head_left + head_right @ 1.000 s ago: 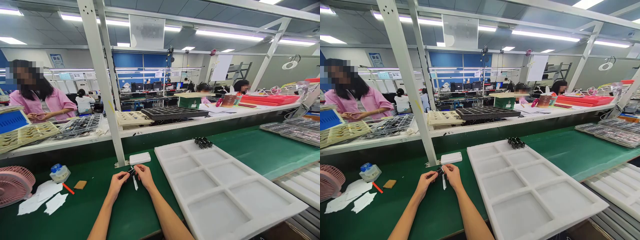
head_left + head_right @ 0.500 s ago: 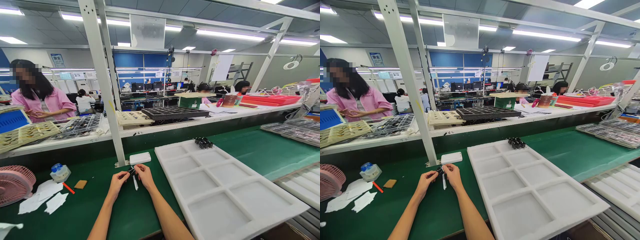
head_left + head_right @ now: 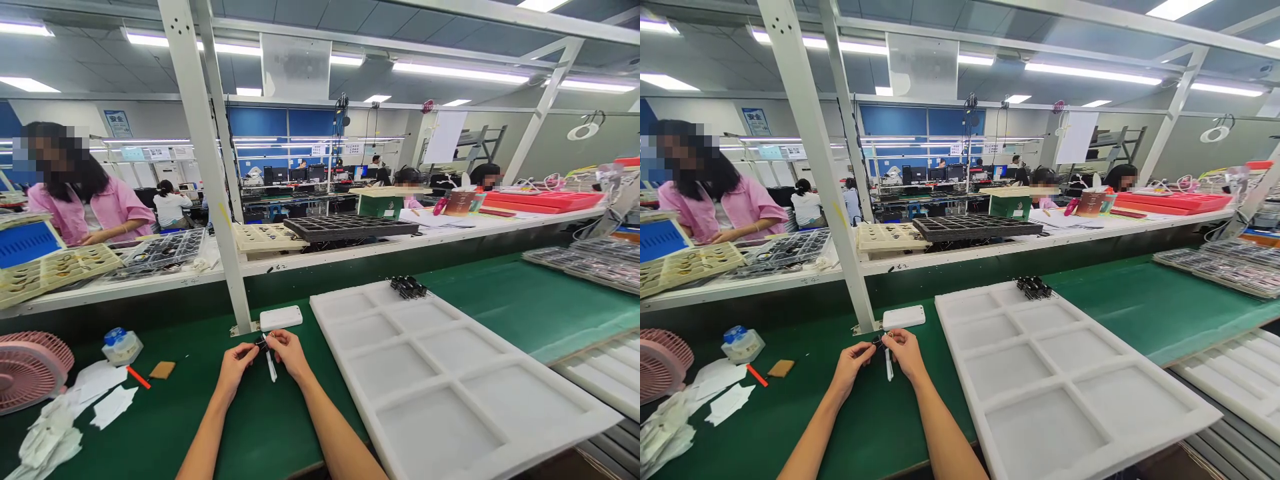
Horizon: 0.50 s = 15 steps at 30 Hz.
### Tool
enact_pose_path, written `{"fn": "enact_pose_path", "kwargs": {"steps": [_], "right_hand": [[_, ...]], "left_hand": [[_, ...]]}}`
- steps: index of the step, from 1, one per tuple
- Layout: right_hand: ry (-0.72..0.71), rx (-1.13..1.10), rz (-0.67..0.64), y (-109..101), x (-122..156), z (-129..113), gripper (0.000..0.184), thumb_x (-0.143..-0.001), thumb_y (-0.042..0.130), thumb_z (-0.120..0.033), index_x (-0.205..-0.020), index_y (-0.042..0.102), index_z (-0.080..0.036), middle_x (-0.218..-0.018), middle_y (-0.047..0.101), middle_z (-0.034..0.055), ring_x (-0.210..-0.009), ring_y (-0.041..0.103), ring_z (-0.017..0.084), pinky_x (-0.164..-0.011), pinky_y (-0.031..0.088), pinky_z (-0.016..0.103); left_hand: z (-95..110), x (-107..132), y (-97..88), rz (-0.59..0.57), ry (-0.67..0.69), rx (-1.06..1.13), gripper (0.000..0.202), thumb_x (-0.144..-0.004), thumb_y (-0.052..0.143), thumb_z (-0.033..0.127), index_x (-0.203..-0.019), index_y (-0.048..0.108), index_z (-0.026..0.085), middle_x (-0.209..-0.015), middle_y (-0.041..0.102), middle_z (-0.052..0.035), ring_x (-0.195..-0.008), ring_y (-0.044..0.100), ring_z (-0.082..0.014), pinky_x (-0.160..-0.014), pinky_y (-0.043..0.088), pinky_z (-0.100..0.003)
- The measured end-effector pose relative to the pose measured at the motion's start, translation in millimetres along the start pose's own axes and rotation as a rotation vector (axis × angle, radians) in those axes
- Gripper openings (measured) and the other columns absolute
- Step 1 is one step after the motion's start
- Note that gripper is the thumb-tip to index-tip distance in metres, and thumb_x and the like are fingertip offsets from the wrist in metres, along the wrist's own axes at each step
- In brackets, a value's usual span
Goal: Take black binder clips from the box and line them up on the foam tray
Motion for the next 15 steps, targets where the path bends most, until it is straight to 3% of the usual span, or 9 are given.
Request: {"fn": "enact_pose_path", "kwargs": {"steps": [15], "right_hand": [[-0.057, 0.271, -0.017, 0.1, 9.7, -12.7, 0.038, -0.081, 0.073, -0.052, -0.083, 0.068, -0.014, -0.074, 0.063, 0.0042, -0.057, 0.048, 0.013, -0.051, 0.037, 0.023]], "left_hand": [[-3.0, 0.0, -4.9, 0.068, -0.034, 0.055, 0.049, -0.060, 0.086, 0.056, -0.081, 0.077, 0.013, -0.059, 0.060, -0.0010, -0.054, 0.048, -0.0119, -0.054, 0.037, -0.024]]}}
Point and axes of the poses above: each hand's wrist, its own x-axis away from the middle knuckle, its own y-axis out of the palm, z = x × y, the point moved 6 cm from there along -x, towards the middle knuckle
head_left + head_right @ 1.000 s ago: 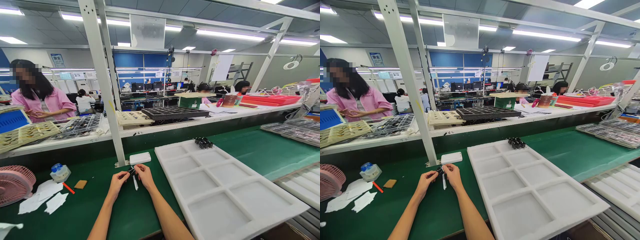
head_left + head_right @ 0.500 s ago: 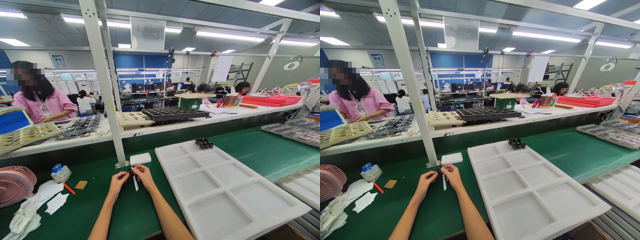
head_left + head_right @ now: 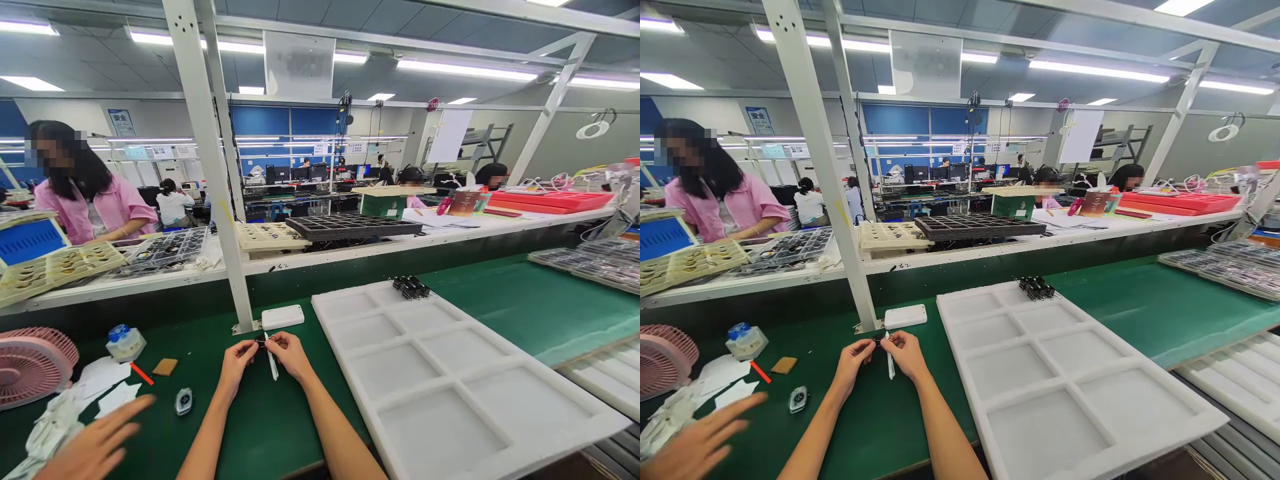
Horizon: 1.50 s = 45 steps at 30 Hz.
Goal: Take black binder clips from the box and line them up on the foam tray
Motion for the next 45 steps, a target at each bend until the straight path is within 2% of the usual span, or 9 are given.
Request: {"fn": "enact_pose_path", "kwargs": {"steps": [6, 12, 15, 21, 25, 31, 36, 40, 45], "right_hand": [[0.049, 0.006, -0.052, 1.3, -2.3, 7.2, 0.045, -0.082, 0.069, -0.058, -0.077, 0.068, -0.013, -0.071, 0.065, 0.0050, -0.053, 0.048, 0.013, -0.050, 0.036, 0.023], [0.154, -0.148, 0.053, -12.1, -6.4, 18.9, 0.062, -0.074, 0.068, -0.074, -0.072, 0.068, -0.012, -0.069, 0.067, 0.0094, -0.043, 0.044, 0.010, -0.042, 0.025, 0.022], [0.190, -0.237, 0.095, -16.5, -5.7, 23.5, 0.063, -0.071, 0.071, -0.075, -0.074, 0.069, -0.011, -0.072, 0.068, 0.0113, -0.043, 0.044, 0.011, -0.041, 0.023, 0.023], [0.140, -0.199, 0.057, -16.5, -0.4, 17.3, 0.058, -0.079, 0.070, -0.069, -0.074, 0.071, -0.011, -0.072, 0.068, 0.0114, -0.045, 0.044, 0.011, -0.042, 0.025, 0.025], [0.142, -0.222, 0.060, -16.9, 1.5, 16.1, 0.057, -0.080, 0.071, -0.068, -0.075, 0.071, -0.011, -0.070, 0.067, 0.0108, -0.045, 0.045, 0.012, -0.043, 0.026, 0.025], [0.162, -0.255, 0.061, -18.1, 0.7, 17.3, 0.059, -0.078, 0.072, -0.070, -0.071, 0.068, -0.011, -0.065, 0.064, 0.0102, -0.044, 0.048, 0.013, -0.040, 0.024, 0.024], [0.159, -0.276, 0.056, -18.8, -0.5, 18.7, 0.057, -0.077, 0.074, -0.068, -0.072, 0.069, -0.011, -0.066, 0.064, 0.0103, -0.046, 0.051, 0.014, -0.039, 0.028, 0.023], [0.186, -0.268, 0.029, -17.0, -1.3, 20.1, 0.057, -0.076, 0.076, -0.068, -0.073, 0.069, -0.011, -0.066, 0.064, 0.0098, -0.048, 0.053, 0.014, -0.038, 0.032, 0.022], [0.204, -0.221, -0.024, -13.9, -3.2, 21.7, 0.057, -0.076, 0.076, -0.068, -0.073, 0.070, -0.011, -0.065, 0.063, 0.0089, -0.050, 0.055, 0.015, -0.041, 0.039, 0.023]], "left_hand": [[5.3, 1.2, 3.4, 0.018, 0.060, -0.083, 0.047, -0.068, 0.079, 0.058, -0.084, 0.076, 0.014, -0.063, 0.063, -0.0028, -0.055, 0.050, -0.0140, -0.054, 0.037, -0.026], [47.6, 52.5, -6.0, 0.314, 0.338, -0.382, 0.039, -0.090, 0.058, 0.051, -0.067, 0.068, 0.021, -0.069, 0.064, -0.0062, -0.067, 0.057, -0.0201, -0.067, 0.043, -0.031], [55.9, 78.0, -30.2, 0.313, 0.357, -0.546, 0.036, -0.094, 0.053, 0.046, -0.073, 0.069, 0.022, -0.076, 0.066, -0.0081, -0.075, 0.059, -0.0226, -0.075, 0.045, -0.034], [38.3, 102.0, -114.2, 0.438, 0.182, -1.180, 0.040, -0.088, 0.060, 0.049, -0.111, 0.071, 0.018, -0.110, 0.065, -0.0151, -0.102, 0.058, -0.0327, -0.087, 0.046, -0.042], [20.5, 104.6, -131.7, 0.387, 0.138, -1.268, 0.042, -0.087, 0.061, 0.050, -0.109, 0.073, 0.016, -0.108, 0.065, -0.0164, -0.102, 0.058, -0.0346, -0.088, 0.047, -0.045], [26.2, 80.1, -100.7, 0.268, 0.102, -0.627, 0.046, -0.076, 0.076, 0.049, -0.110, 0.070, 0.019, -0.105, 0.067, -0.0085, -0.077, 0.063, -0.0199, -0.072, 0.051, -0.034], [19.7, 36.4, -28.4, 0.028, -0.121, 0.125, 0.059, -0.065, 0.087, 0.041, -0.115, 0.066, 0.017, -0.090, 0.065, -0.0037, -0.059, 0.054, -0.0100, -0.054, 0.042, -0.025], [8.7, 13.5, 1.5, -0.068, -0.140, 0.266, 0.062, -0.061, 0.090, 0.033, -0.116, 0.066, 0.016, -0.081, 0.064, -0.0008, -0.056, 0.049, -0.0070, -0.052, 0.037, -0.023], [-8.2, 5.9, -7.3, -0.031, -0.101, 0.199, 0.060, -0.056, 0.092, 0.031, -0.109, 0.065, 0.018, -0.094, 0.068, -0.0040, -0.065, 0.057, -0.0091, -0.053, 0.038, -0.019]]}}
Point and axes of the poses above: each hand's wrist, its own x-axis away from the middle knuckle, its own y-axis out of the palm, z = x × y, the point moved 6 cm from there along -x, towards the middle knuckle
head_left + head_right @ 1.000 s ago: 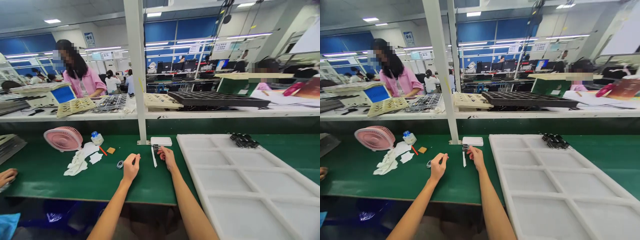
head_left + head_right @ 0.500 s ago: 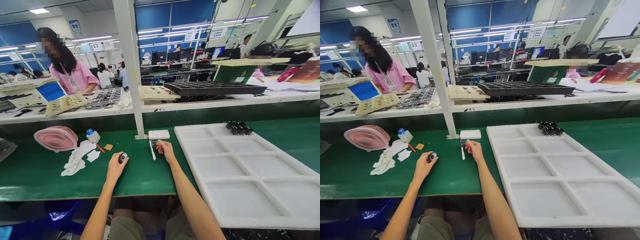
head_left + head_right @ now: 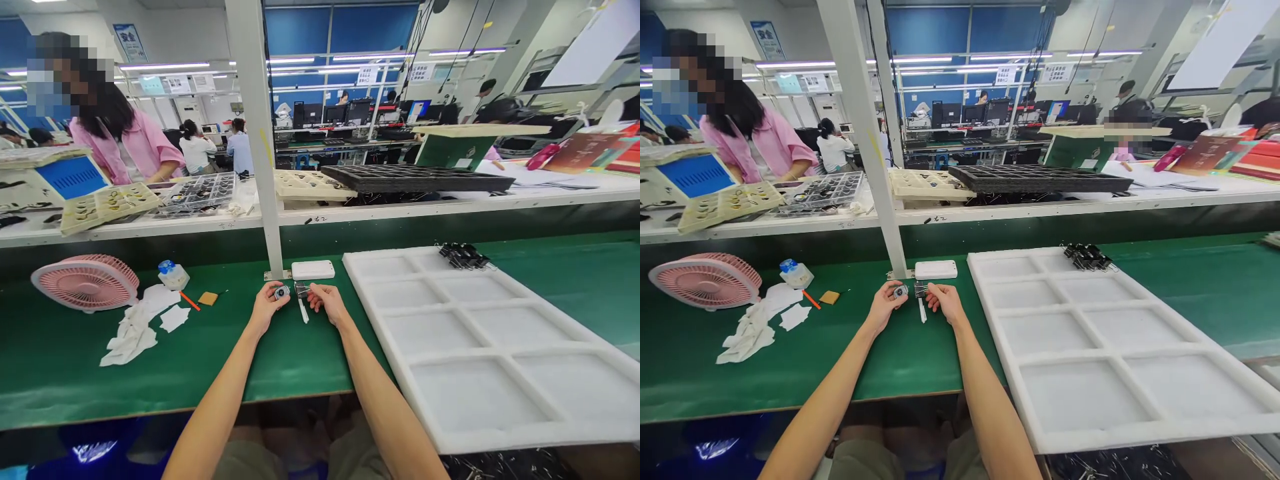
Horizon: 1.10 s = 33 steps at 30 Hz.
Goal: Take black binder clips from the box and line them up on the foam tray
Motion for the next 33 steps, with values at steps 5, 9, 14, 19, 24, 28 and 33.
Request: {"fn": "enact_pose_path", "kwargs": {"steps": [5, 9, 14, 19, 24, 28, 33], "right_hand": [[-0.023, 0.044, -0.019, 0.6, -1.0, 2.6, 0.056, -0.079, 0.075, -0.067, -0.075, 0.071, -0.011, -0.067, 0.065, 0.0096, -0.052, 0.057, 0.016, -0.046, 0.044, 0.025], [-0.044, 0.072, -0.037, 2.7, 0.9, 0.3, 0.055, -0.081, 0.073, -0.068, -0.076, 0.072, -0.012, -0.068, 0.065, 0.0096, -0.053, 0.057, 0.017, -0.049, 0.046, 0.027], [-0.054, 0.082, -0.056, 5.5, 2.3, -2.8, 0.055, -0.081, 0.072, -0.068, -0.075, 0.072, -0.013, -0.067, 0.065, 0.0084, -0.054, 0.057, 0.017, -0.050, 0.045, 0.027], [-0.087, 0.105, -0.079, 5.8, 1.2, 1.7, 0.053, -0.085, 0.070, -0.065, -0.077, 0.072, -0.013, -0.068, 0.065, 0.0083, -0.054, 0.057, 0.017, -0.052, 0.046, 0.028], [-0.095, 0.128, -0.085, 6.6, 2.7, 3.2, 0.053, -0.085, 0.070, -0.065, -0.077, 0.072, -0.013, -0.068, 0.065, 0.0078, -0.054, 0.057, 0.017, -0.053, 0.047, 0.028], [-0.097, 0.139, -0.094, 7.2, 5.1, -0.1, 0.052, -0.084, 0.070, -0.065, -0.076, 0.071, -0.013, -0.067, 0.065, 0.0075, -0.053, 0.056, 0.017, -0.052, 0.046, 0.028], [-0.097, 0.160, -0.040, 14.6, 0.0, -5.6, 0.051, -0.080, 0.071, -0.064, -0.072, 0.069, -0.014, -0.061, 0.061, 0.0048, -0.050, 0.053, 0.016, -0.049, 0.043, 0.026]], "left_hand": [[2.7, 3.0, -0.5, -0.041, 0.000, 0.009, 0.057, -0.056, 0.093, 0.028, -0.105, 0.067, 0.016, -0.099, 0.069, -0.0070, -0.073, 0.060, -0.0123, -0.057, 0.044, -0.021], [4.7, 4.5, 2.8, -0.057, -0.033, 0.060, 0.052, -0.066, 0.088, 0.035, -0.109, 0.071, 0.012, -0.094, 0.070, -0.0087, -0.066, 0.061, -0.0118, -0.062, 0.049, -0.025], [-1.2, 2.7, 1.6, -0.040, -0.055, 0.073, 0.058, -0.064, 0.090, 0.035, -0.114, 0.070, 0.012, -0.093, 0.073, -0.0095, -0.066, 0.067, -0.0157, -0.064, 0.054, -0.030], [-6.9, 1.2, 2.8, -0.061, -0.078, 0.031, 0.052, -0.061, 0.092, 0.035, -0.102, 0.073, 0.010, -0.086, 0.075, -0.0108, -0.066, 0.069, -0.0191, -0.061, 0.056, -0.031], [-5.8, 2.8, 3.0, -0.057, -0.063, 0.003, 0.051, -0.060, 0.093, 0.035, -0.100, 0.074, 0.010, -0.084, 0.075, -0.0110, -0.065, 0.069, -0.0190, -0.059, 0.054, -0.029], [-4.1, 3.2, 2.1, -0.043, -0.054, -0.016, 0.050, -0.061, 0.092, 0.034, -0.100, 0.074, 0.010, -0.082, 0.075, -0.0109, -0.064, 0.069, -0.0190, -0.058, 0.054, -0.029], [2.2, 2.4, 2.1, -0.026, -0.047, -0.005, 0.057, -0.058, 0.093, 0.033, -0.105, 0.072, 0.010, -0.079, 0.074, -0.0080, -0.061, 0.067, -0.0159, -0.056, 0.051, -0.025]]}}
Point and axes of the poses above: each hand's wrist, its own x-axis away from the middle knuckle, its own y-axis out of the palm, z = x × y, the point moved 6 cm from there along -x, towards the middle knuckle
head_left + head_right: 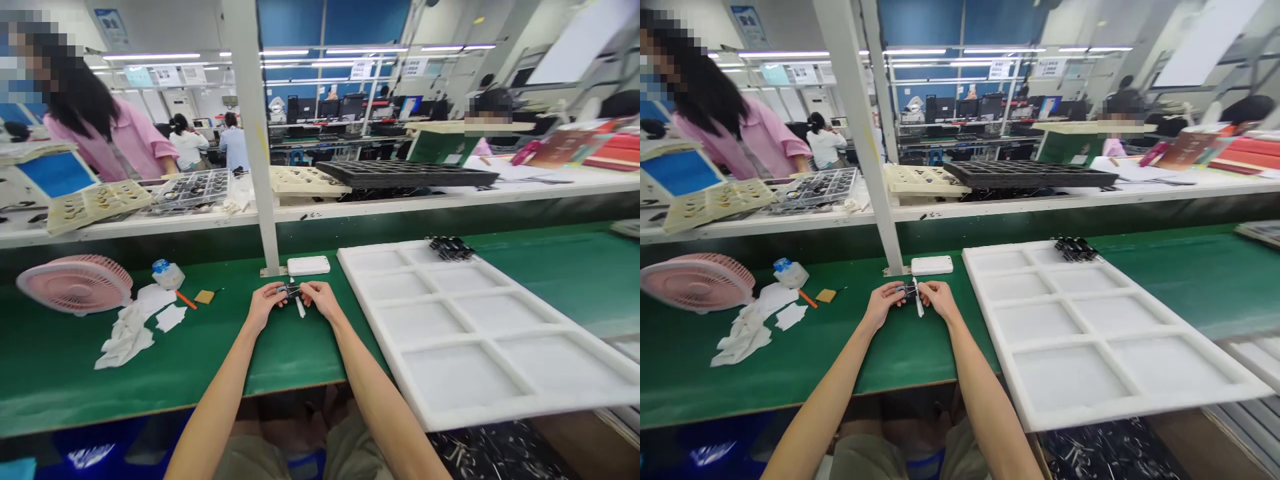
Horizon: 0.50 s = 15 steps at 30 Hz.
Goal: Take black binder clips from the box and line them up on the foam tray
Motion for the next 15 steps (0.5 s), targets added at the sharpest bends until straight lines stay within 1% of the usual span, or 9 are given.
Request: {"fn": "enact_pose_path", "kwargs": {"steps": [3, 5, 6, 8, 9, 10, 12, 14, 15], "right_hand": [[-0.037, 0.053, 0.126, 3.4, 11.9, -20.3, 0.048, -0.077, 0.072, -0.061, -0.079, 0.071, -0.013, -0.068, 0.063, 0.0052, -0.057, 0.053, 0.016, -0.054, 0.043, 0.026], [-0.129, 0.081, 0.322, -2.9, 42.9, -39.8, 0.043, -0.080, 0.072, -0.057, -0.088, 0.071, -0.014, -0.077, 0.065, 0.0055, -0.064, 0.055, 0.017, -0.058, 0.044, 0.027], [-0.184, 0.099, 0.410, -6.0, 67.6, -47.4, 0.038, -0.087, 0.066, -0.053, -0.088, 0.069, -0.016, -0.080, 0.064, 0.0052, -0.065, 0.055, 0.017, -0.059, 0.043, 0.026], [-0.308, 0.243, 0.500, -7.5, 132.8, -54.6, 0.034, -0.101, 0.053, -0.041, -0.078, 0.063, -0.018, -0.071, 0.059, 0.0028, -0.065, 0.054, 0.016, -0.062, 0.042, 0.027], [-0.372, 0.367, 0.529, -8.2, 171.9, -53.3, 0.041, -0.103, 0.049, -0.035, -0.066, 0.054, -0.019, -0.062, 0.053, 0.0009, -0.059, 0.051, 0.015, -0.060, 0.039, 0.027], [-0.444, 0.523, 0.556, -10.4, 213.5, -49.5, 0.044, -0.104, 0.048, -0.032, -0.061, 0.047, -0.019, -0.057, 0.047, -0.0003, -0.053, 0.046, 0.014, -0.056, 0.035, 0.027], [-0.599, 0.815, 0.624, -26.1, 297.2, -36.9, 0.038, -0.104, 0.046, -0.027, -0.066, 0.049, -0.020, -0.056, 0.048, -0.0003, -0.049, 0.045, 0.014, -0.052, 0.033, 0.028], [-0.538, 0.912, 0.814, -75.5, 366.7, -18.8, 0.033, -0.104, 0.046, -0.032, -0.075, 0.057, -0.023, -0.062, 0.055, 0.0023, -0.055, 0.052, 0.018, -0.055, 0.038, 0.029], [-0.420, 0.901, 0.922, -110.2, 393.1, -9.5, 0.032, -0.104, 0.045, -0.037, -0.080, 0.060, -0.023, -0.072, 0.061, 0.0058, -0.064, 0.058, 0.021, -0.059, 0.043, 0.030]], "left_hand": [[3.3, 2.2, -1.9, 0.035, -0.016, 0.065, 0.067, -0.053, 0.095, 0.031, -0.111, 0.070, 0.012, -0.079, 0.073, -0.0052, -0.060, 0.066, -0.0134, -0.052, 0.048, -0.021], [2.0, -0.3, -6.0, 0.066, -0.040, 0.139, 0.065, -0.053, 0.095, 0.027, -0.111, 0.071, 0.014, -0.085, 0.074, -0.0046, -0.059, 0.063, -0.0097, -0.053, 0.049, -0.019], [0.7, -3.6, -8.8, 0.080, -0.045, 0.186, 0.061, -0.052, 0.095, 0.024, -0.109, 0.072, 0.014, -0.086, 0.074, -0.0033, -0.058, 0.061, -0.0077, -0.053, 0.048, -0.018], [-3.4, -12.7, -15.5, 0.112, -0.052, 0.261, 0.049, -0.056, 0.092, 0.018, -0.102, 0.075, 0.015, -0.090, 0.074, -0.0016, -0.059, 0.060, -0.0069, -0.054, 0.050, -0.017], [-6.0, -17.2, -19.1, 0.130, -0.058, 0.282, 0.041, -0.059, 0.089, 0.017, -0.099, 0.075, 0.016, -0.095, 0.074, -0.0016, -0.065, 0.063, -0.0086, -0.058, 0.053, -0.018], [-9.2, -21.2, -22.1, 0.141, -0.077, 0.299, 0.034, -0.063, 0.086, 0.015, -0.095, 0.075, 0.016, -0.098, 0.074, -0.0015, -0.073, 0.067, -0.0110, -0.064, 0.056, -0.020], [-15.0, -26.0, -27.3, 0.168, -0.119, 0.328, 0.022, -0.071, 0.081, 0.015, -0.092, 0.075, 0.018, -0.100, 0.074, -0.0009, -0.086, 0.070, -0.0149, -0.073, 0.060, -0.022], [-18.1, -26.8, -30.8, 0.198, -0.152, 0.334, 0.015, -0.076, 0.077, 0.015, -0.090, 0.075, 0.019, -0.098, 0.074, -0.0005, -0.090, 0.070, -0.0163, -0.077, 0.061, -0.024], [-18.2, -26.1, -31.2, 0.203, -0.163, 0.328, 0.012, -0.078, 0.076, 0.016, -0.090, 0.075, 0.019, -0.098, 0.074, -0.0006, -0.090, 0.070, -0.0169, -0.077, 0.062, -0.025]]}}
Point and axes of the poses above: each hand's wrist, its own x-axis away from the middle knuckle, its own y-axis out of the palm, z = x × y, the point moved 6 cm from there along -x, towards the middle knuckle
